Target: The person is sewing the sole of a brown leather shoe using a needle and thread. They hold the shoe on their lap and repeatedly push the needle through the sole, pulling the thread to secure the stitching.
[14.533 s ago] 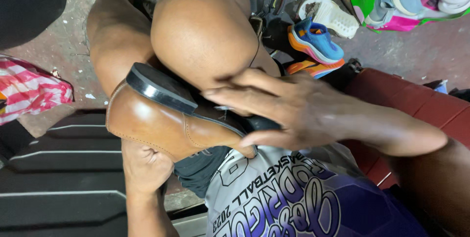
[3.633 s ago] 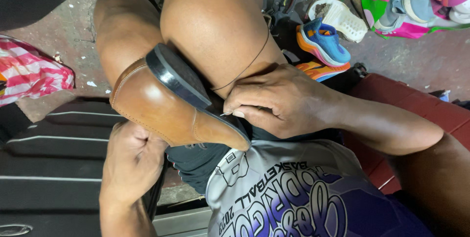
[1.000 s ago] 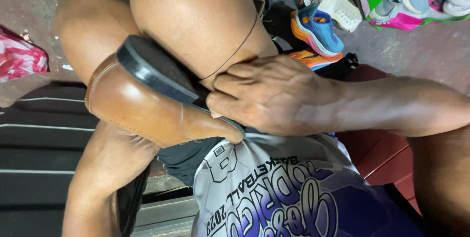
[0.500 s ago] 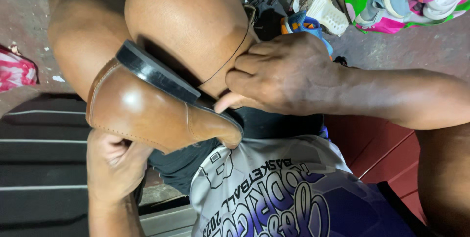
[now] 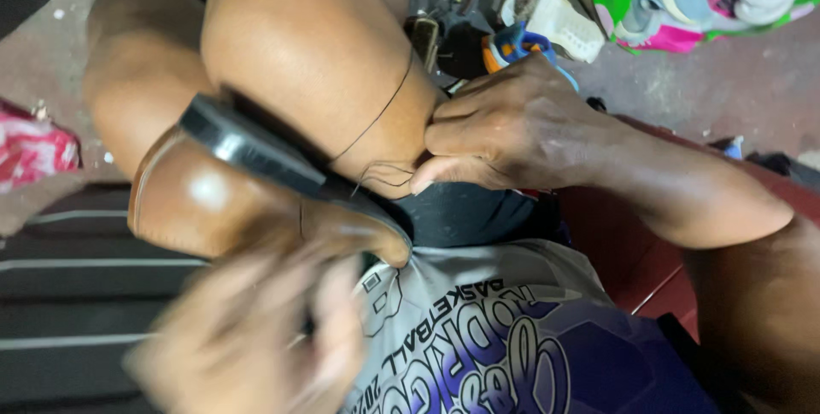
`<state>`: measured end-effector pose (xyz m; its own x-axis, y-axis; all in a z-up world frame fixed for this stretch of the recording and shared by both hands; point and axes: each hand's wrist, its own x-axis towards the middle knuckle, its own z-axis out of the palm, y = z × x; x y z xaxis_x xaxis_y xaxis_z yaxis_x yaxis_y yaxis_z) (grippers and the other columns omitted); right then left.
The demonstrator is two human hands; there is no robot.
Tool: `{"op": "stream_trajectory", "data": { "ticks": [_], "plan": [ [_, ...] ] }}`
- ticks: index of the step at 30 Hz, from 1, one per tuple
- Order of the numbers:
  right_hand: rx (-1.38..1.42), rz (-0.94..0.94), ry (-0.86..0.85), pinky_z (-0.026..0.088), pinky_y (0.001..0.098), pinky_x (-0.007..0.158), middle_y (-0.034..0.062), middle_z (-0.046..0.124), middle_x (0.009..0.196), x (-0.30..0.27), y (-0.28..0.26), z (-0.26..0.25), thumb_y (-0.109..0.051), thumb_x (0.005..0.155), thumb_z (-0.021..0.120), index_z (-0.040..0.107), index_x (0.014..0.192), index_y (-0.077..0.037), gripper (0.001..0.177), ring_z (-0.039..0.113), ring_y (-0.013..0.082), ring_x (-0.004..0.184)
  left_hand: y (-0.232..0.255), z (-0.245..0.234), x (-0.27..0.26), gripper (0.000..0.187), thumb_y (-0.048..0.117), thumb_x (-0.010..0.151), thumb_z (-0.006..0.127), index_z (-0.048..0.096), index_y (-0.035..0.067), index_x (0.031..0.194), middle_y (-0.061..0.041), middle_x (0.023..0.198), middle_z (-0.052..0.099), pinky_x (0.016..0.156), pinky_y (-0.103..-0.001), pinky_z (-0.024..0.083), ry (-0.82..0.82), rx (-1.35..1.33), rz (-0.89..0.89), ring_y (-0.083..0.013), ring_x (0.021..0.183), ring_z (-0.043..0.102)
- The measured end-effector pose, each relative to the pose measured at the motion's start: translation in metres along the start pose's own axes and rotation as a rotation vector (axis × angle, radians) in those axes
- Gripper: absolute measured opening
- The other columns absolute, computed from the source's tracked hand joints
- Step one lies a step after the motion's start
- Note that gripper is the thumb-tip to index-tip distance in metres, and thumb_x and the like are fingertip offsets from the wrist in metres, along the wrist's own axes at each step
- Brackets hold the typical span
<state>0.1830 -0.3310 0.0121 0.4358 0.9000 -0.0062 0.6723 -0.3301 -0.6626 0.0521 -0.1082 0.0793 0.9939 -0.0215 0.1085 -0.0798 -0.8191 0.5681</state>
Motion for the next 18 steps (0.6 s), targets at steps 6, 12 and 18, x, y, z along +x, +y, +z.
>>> {"op": "stream_trajectory", "data": {
  "ticks": [6, 12, 18],
  "plan": [
    [0.013, 0.032, -0.007, 0.046, 0.0368, 0.05, -0.001, 0.064, 0.075, 0.003, -0.007, -0.004, -0.049, 0.087, 0.074, 0.07, 0.082, -0.016, 0.034, 0.066, 0.0215, 0.066, 0.013, 0.015, 0.022, 0.03, 0.015, 0.081, 0.075, 0.074, 0.006, 0.11, -0.007, 0.107, 0.075, 0.059, -0.033, 0.053, -0.127, 0.233, 0.087, -0.0238, 0.079, 0.066],
    [0.224, -0.108, 0.02, 0.054, 0.0345, 0.064, 0.001, 0.066, 0.096, 0.014, -0.015, 0.013, -0.053, 0.088, 0.078, 0.066, 0.091, -0.01, 0.044, 0.071, 0.0195, 0.083, -0.003, 0.013, 0.008, 0.016, 0.005, 0.09, 0.078, 0.064, 0.004, 0.099, -0.009, 0.095, 0.071, 0.067, -0.037, 0.051, -0.073, -0.04, -0.011, -0.0277, 0.078, 0.062],
    [0.36, 0.031, 0.209, 0.057, 0.0331, 0.087, 0.0092, 0.062, 0.122, 0.022, -0.052, 0.028, -0.013, 0.095, 0.071, 0.064, 0.115, -0.006, 0.022, 0.071, 0.0257, 0.109, -0.015, 0.001, -0.026, 0.02, -0.003, 0.095, 0.064, 0.059, -0.003, 0.114, -0.006, 0.078, 0.069, 0.083, -0.033, 0.052, 0.095, -0.483, -0.374, -0.016, 0.075, 0.062]
  ]
}}
